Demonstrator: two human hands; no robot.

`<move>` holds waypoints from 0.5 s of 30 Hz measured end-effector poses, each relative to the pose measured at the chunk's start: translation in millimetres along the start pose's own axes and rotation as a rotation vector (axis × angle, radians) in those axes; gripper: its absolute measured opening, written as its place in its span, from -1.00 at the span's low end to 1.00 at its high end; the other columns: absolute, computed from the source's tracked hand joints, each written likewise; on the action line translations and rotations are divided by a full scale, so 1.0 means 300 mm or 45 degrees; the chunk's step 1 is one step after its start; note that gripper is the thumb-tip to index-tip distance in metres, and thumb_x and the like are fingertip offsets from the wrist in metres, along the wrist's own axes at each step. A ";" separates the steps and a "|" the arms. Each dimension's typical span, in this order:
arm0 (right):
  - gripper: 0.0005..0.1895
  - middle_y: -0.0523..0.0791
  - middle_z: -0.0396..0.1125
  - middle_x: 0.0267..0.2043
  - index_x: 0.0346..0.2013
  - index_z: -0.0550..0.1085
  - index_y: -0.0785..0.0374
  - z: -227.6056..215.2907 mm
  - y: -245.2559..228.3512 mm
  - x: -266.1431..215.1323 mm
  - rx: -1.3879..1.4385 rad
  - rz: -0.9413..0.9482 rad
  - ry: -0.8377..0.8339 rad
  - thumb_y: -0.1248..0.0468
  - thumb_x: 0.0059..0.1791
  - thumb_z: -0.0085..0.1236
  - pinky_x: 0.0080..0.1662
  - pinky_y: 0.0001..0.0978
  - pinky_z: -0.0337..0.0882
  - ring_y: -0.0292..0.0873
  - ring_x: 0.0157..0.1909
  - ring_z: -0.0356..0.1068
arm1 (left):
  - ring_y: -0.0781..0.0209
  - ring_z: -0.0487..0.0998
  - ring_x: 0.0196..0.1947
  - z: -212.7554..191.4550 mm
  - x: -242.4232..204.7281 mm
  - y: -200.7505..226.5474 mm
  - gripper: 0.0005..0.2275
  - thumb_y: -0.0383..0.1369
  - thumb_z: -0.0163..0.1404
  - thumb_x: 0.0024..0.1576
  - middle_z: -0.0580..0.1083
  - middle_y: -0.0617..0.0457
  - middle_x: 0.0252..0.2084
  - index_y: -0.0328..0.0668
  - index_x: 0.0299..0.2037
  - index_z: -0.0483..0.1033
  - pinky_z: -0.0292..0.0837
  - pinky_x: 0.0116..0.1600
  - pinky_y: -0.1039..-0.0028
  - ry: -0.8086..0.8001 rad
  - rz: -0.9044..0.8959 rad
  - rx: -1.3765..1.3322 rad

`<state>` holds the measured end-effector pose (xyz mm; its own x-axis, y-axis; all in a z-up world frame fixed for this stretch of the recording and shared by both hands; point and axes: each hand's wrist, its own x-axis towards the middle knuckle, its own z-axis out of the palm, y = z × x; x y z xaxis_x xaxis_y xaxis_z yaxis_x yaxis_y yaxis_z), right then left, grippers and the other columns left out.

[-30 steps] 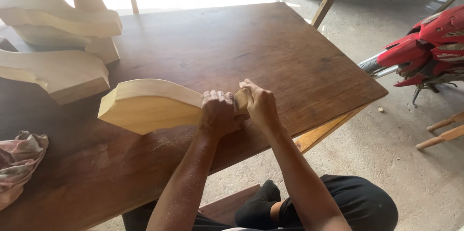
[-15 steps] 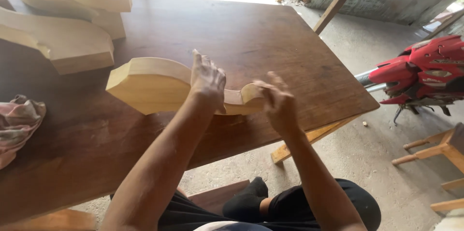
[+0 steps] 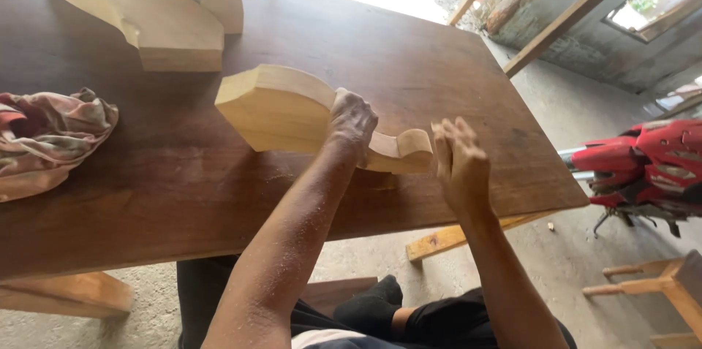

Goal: The recorder is sanding a curved wooden furniture component by hand using sandpaper.

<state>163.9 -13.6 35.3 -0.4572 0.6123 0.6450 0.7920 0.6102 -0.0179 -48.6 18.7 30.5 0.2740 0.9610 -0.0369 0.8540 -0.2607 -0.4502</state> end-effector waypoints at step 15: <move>-0.75 0.20 0.41 0.12 -0.09 0.53 0.47 0.190 -0.032 0.087 -0.473 -0.331 -0.450 0.38 0.05 -0.04 0.35 -0.02 0.31 0.23 0.32 0.31 | 0.29 0.34 -0.49 -0.014 0.001 -0.021 -0.34 0.47 0.18 -0.30 0.37 0.21 -0.55 0.05 -0.41 0.53 0.22 -0.31 0.36 0.081 0.057 -0.037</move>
<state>121.5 25.3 8.9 -0.7126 0.6358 0.2965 0.6954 0.5845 0.4180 -52.2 20.2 37.0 0.3389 0.9408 0.0007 0.8526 -0.3068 -0.4231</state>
